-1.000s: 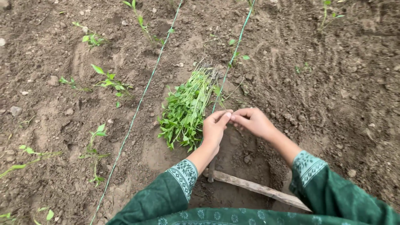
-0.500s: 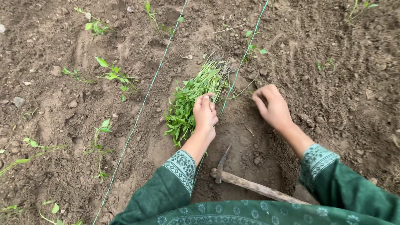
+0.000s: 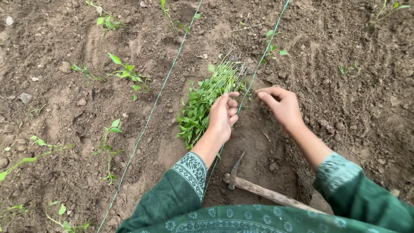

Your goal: Planting green seedlings in a garden bed using a small hand hoe.

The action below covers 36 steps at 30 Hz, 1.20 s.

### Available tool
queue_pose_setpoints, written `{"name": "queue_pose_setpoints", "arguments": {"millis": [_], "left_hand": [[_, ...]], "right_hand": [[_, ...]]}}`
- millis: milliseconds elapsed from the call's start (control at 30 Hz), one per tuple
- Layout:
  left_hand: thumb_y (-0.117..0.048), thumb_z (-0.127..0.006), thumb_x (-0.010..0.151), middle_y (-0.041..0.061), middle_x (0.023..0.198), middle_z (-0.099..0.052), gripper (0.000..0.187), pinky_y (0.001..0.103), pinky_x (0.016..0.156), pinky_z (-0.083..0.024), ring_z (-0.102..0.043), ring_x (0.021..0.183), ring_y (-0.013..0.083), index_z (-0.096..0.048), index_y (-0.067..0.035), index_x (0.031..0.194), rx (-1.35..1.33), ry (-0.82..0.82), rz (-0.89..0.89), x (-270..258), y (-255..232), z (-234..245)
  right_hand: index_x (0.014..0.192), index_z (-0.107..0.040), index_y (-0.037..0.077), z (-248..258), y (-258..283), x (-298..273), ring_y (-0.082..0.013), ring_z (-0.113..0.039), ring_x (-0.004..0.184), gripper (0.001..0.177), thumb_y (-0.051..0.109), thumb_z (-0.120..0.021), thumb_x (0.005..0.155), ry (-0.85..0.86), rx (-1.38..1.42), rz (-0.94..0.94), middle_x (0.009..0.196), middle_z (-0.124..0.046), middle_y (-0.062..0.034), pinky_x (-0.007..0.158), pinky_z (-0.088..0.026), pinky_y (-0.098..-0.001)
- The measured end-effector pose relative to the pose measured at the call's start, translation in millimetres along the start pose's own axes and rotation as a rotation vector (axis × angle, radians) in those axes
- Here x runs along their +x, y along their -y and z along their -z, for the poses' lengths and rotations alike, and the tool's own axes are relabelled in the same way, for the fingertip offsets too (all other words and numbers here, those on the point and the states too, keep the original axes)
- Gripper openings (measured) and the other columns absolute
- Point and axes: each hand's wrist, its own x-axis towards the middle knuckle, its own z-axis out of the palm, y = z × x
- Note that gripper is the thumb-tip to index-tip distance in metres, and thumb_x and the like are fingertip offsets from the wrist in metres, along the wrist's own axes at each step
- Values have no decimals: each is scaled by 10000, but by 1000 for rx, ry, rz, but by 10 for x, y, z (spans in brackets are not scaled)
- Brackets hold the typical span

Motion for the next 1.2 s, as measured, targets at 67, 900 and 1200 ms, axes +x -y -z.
{"name": "queue_pose_setpoints", "arguments": {"millis": [67,900,1200], "left_hand": [[-292,-427,1115,-35,845,-611,328,215,524,-423,-537,642,30,-678,-91,1175,70,-7,30,-190,-193,-299],[-668,-845,702,243,1384,-500,1030,436,799,-574,-699,974,344,-433,-24,1393,1696,-325,-352,458,-676,-357],[-455,-881,751,231,1261,-604,981,378,761,-610,-743,933,326,-341,28,1413,1908,-337,-268,740,-351,-194]], "right_hand": [[1131,-769,53,45,175,-80,-100,-681,797,213,179,-705,971,61,215,-143,947,-766,-26,728,-562,-257],[1245,-728,104,169,-370,-604,-89,-683,883,326,275,-560,1023,81,-77,-295,1105,-771,10,749,-542,-275],[1237,-741,106,188,-590,-720,-84,-662,875,315,255,-556,1030,100,-41,-399,1061,-765,-3,769,-528,-287]]}}
